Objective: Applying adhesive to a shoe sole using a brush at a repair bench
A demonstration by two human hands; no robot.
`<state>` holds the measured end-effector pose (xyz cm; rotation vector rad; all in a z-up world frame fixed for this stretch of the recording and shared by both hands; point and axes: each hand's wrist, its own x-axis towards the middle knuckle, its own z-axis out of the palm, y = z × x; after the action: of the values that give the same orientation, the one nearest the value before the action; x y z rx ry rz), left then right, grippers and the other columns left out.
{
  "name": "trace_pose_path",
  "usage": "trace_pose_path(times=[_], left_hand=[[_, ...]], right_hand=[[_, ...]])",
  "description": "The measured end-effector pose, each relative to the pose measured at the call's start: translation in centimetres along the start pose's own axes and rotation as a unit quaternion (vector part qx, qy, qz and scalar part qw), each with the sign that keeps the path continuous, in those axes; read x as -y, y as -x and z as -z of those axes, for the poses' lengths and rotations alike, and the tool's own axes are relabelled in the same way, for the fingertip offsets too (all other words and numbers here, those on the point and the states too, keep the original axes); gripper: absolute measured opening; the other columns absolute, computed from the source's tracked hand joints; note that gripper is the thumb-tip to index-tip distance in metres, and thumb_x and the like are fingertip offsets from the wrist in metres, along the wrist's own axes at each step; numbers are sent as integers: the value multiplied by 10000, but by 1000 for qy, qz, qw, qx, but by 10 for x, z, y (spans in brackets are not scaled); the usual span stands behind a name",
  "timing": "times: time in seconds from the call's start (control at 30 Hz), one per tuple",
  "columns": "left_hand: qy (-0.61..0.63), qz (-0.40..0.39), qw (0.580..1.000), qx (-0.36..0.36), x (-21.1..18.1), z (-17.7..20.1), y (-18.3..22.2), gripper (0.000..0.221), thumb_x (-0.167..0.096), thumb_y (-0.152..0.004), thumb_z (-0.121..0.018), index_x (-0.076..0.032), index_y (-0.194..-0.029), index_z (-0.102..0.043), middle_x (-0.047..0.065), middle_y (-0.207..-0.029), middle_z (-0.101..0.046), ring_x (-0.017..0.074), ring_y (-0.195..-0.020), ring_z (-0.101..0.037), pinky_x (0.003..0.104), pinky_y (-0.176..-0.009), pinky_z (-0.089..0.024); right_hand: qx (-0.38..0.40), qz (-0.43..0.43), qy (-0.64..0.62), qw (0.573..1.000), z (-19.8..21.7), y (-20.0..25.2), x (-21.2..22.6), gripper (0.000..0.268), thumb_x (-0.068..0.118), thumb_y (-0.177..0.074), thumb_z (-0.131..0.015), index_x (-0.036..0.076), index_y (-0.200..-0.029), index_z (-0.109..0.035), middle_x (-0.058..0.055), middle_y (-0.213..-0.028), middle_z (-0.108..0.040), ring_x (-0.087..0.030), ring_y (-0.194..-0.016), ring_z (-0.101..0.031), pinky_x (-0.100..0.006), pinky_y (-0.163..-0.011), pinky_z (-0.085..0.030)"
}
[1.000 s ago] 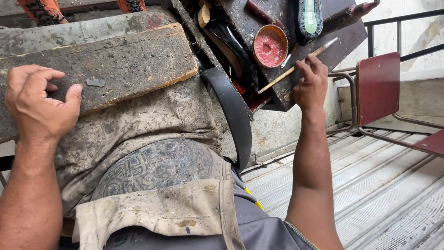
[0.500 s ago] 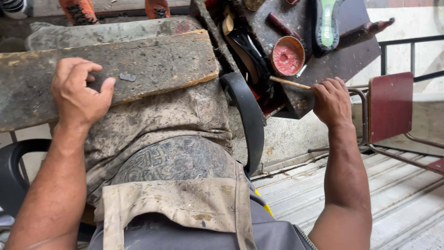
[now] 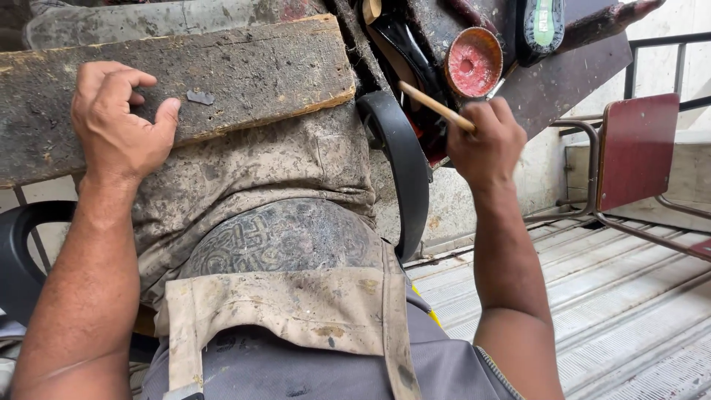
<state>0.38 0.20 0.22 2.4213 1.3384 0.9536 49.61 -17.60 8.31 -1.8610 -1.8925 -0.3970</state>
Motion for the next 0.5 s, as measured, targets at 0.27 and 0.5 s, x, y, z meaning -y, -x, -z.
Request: trace_pose_path(times=[0.27,0.5], left_hand=[[40,-11,999,-17,-3,2,0,337,-91,-870,-954,4,-1091,-719,160,-1172,-630,240,-824,-614,425,-765,-533],[44,-18,999,-24,2,-2,1,347,-119,-883,-972,1,-1081,-714,166,-1169,-650,232,-851,-615,418,-776,-541]], right_hand=[[129,-24,250,959,-77,-68,31,485,476,-759,-965,166,-782,-593,-1,-736,-606,-188,-580,-569,-375,-370,-447],[229,-46,199,952,-53,-59,29,363,340,-1006,-806,102,-816,-608,-24,-670,-613,-169,-515,-508,-355,-412,-425]])
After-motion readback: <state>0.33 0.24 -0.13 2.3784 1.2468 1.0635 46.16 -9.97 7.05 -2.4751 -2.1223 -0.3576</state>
